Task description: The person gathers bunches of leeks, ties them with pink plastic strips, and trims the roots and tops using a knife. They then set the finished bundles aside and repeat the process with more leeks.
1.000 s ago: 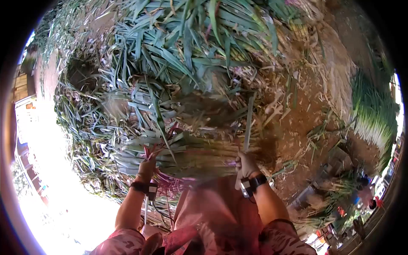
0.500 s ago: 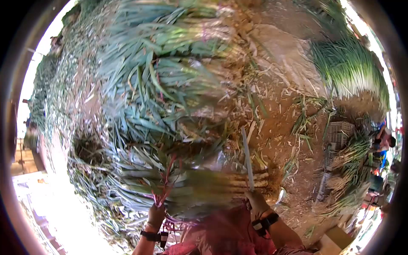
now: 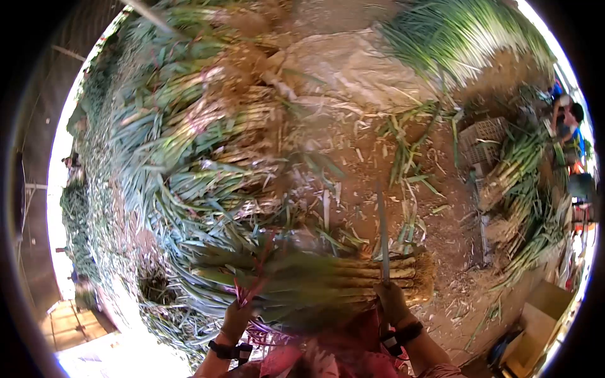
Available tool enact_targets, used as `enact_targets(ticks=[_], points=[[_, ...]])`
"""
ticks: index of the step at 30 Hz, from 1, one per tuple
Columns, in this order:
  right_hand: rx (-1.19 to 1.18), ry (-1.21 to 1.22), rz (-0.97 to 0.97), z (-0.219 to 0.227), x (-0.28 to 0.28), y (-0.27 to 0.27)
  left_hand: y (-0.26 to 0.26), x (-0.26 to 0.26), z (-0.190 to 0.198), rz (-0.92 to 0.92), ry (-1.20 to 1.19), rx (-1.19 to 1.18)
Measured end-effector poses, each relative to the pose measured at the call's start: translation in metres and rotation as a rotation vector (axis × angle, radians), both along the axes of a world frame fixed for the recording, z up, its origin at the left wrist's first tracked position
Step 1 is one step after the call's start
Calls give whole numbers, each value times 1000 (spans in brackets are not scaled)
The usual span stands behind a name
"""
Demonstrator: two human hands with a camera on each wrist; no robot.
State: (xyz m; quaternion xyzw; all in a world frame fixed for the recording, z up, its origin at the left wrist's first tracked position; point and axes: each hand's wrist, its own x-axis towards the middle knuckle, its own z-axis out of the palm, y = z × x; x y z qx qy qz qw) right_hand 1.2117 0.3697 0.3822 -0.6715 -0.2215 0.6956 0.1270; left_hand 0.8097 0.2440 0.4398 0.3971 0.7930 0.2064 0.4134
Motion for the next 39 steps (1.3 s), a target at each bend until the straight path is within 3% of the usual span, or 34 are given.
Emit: enact_targets(ticks=[5, 10, 15, 18, 22, 23, 26, 28, 32, 37, 39], points=[[28, -112, -125, 31, 95, 37, 112, 89, 31, -251, -46, 32], [52, -108, -346, 56, 160, 59, 228, 174, 71, -149, -164, -187], [39, -74, -513, 53, 200, 81, 320, 203, 42, -184, -240, -239], [-69, -39, -682, 62, 218, 102, 394, 254, 54, -336, -85, -318], [-96, -88, -839, 57, 238, 106, 460, 296, 35, -500, -210, -260], [-101, -77, -889, 62, 243, 107, 481, 326, 52, -548, -194, -307], [-75, -63, -1042, 65, 261, 100, 523, 387, 54, -694, -112, -337], [-74, -16, -1150, 80, 280, 99, 546, 440, 56, -863, -172, -201], [-66, 4, -1307, 89, 324, 83, 577, 532, 12, -1094, -271, 60], [-53, 43, -1504, 74, 395, 62, 579, 714, 19, -1077, -419, 23], [-74, 59, -1541, 66, 445, 58, 579, 795, 7, -1172, -411, 67]])
